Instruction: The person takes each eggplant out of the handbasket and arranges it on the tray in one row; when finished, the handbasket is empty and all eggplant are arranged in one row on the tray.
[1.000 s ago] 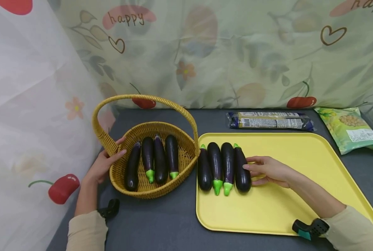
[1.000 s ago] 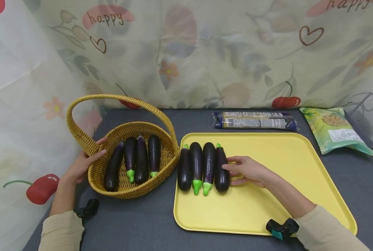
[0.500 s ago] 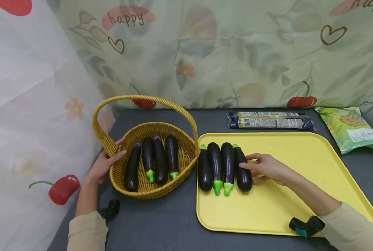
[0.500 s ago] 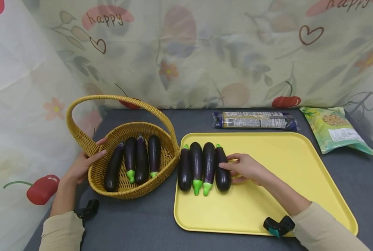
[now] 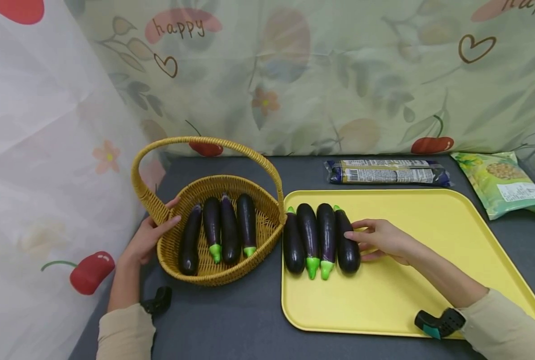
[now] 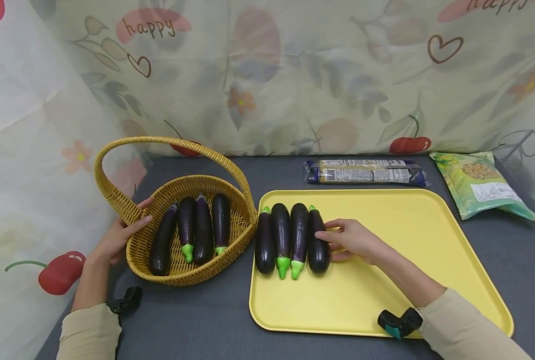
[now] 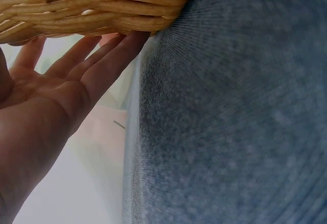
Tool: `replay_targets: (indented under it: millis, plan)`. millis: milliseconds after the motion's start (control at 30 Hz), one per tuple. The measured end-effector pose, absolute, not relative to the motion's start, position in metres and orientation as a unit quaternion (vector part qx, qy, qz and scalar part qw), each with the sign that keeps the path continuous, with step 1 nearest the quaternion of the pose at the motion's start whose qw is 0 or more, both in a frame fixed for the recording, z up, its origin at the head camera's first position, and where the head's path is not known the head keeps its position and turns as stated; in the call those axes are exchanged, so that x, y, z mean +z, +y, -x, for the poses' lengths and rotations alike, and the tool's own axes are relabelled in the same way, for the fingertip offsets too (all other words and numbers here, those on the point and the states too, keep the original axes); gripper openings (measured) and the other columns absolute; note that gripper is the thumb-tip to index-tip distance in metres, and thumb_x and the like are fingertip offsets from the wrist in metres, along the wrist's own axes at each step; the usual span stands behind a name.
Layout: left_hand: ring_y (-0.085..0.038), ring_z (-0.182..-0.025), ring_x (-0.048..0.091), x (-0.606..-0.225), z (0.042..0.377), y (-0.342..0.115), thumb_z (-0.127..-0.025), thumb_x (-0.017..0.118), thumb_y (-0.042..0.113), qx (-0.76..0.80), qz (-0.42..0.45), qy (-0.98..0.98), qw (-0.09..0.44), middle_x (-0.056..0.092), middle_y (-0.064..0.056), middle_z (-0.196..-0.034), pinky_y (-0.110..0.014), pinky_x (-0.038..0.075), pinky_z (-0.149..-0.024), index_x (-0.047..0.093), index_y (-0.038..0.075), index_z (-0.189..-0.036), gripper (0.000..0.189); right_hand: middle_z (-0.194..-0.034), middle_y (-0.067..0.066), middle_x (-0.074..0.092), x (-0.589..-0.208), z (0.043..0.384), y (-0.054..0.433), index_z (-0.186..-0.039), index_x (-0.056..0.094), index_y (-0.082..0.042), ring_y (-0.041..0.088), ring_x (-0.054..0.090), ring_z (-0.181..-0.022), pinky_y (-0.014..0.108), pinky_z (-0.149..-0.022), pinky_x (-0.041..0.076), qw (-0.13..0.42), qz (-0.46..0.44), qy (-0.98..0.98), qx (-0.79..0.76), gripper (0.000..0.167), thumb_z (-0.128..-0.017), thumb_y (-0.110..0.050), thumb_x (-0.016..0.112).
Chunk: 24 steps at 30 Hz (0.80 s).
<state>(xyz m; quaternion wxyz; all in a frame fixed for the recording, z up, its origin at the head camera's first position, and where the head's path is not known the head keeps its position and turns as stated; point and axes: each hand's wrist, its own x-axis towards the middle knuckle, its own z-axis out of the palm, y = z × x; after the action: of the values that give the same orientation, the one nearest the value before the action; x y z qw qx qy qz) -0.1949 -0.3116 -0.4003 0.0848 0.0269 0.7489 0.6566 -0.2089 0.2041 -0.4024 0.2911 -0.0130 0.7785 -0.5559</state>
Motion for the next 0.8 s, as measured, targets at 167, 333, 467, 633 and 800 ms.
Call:
replay_targets:
  millis: [167,333,467,633,800]
  plan:
    - [-0.012,-0.111,0.055,-0.401,0.195,-0.312,-0.098,0.056,0.023,0.662,-0.028,0.744,0.085,0.025,-0.024,-0.15,-0.028,0.051,-0.081,0.025,0.016,-0.153,0.063,-0.119,0.024,0.051,-0.401,0.209,0.205,-0.142,0.03,0.009,0.024,0.063,-0.091,0.039,-0.071,0.055,0.288,0.015,0.78,-0.555,0.075,-0.092,-0.034,0.065]
    - [-0.013,-0.112,0.054,-0.401,0.195,-0.312,-0.098,0.056,0.023,0.664,-0.028,0.743,0.086,0.025,-0.024,-0.151,-0.028,0.05,-0.081,0.025,0.016,-0.153,0.063,-0.12,0.026,0.052,-0.398,0.211,0.211,-0.143,0.028,0.01,0.023,0.063,-0.092,0.039,-0.072,0.054,0.288,0.023,0.776,-0.561,0.073,-0.095,-0.035,0.059]
    - [-0.013,-0.113,0.053,-0.401,0.195,-0.311,-0.098,0.056,0.023,0.655,-0.029,0.75,0.081,0.025,-0.022,-0.151,-0.027,0.05,-0.081,0.025,0.016,-0.153,0.063,-0.12,0.025,0.051,-0.387,0.216,0.22,-0.142,0.03,0.009,0.024,0.061,-0.095,0.039,-0.076,0.053,0.284,0.031,0.768,-0.574,0.068,-0.098,-0.035,0.055]
    - [-0.014,-0.112,0.054,-0.399,0.194,-0.311,-0.098,0.056,0.023,0.654,-0.029,0.752,0.08,0.025,-0.023,-0.15,-0.028,0.051,-0.08,0.025,0.015,-0.153,0.063,-0.114,0.021,0.049,-0.364,0.222,0.223,-0.139,0.034,0.008,0.03,0.058,-0.101,0.044,-0.084,0.05,0.293,0.09,0.734,-0.606,0.057,-0.1,-0.029,0.051]
    - [-0.013,-0.108,0.057,-0.399,0.193,-0.31,-0.099,0.055,0.023,0.658,-0.029,0.748,0.083,0.025,-0.025,-0.15,-0.029,0.051,-0.079,0.024,0.015,-0.153,0.063,-0.113,0.021,0.051,-0.345,0.223,0.209,-0.134,0.045,0.001,0.031,0.058,-0.102,0.05,-0.088,0.046,0.338,0.153,0.679,-0.634,0.04,-0.102,-0.023,0.047]
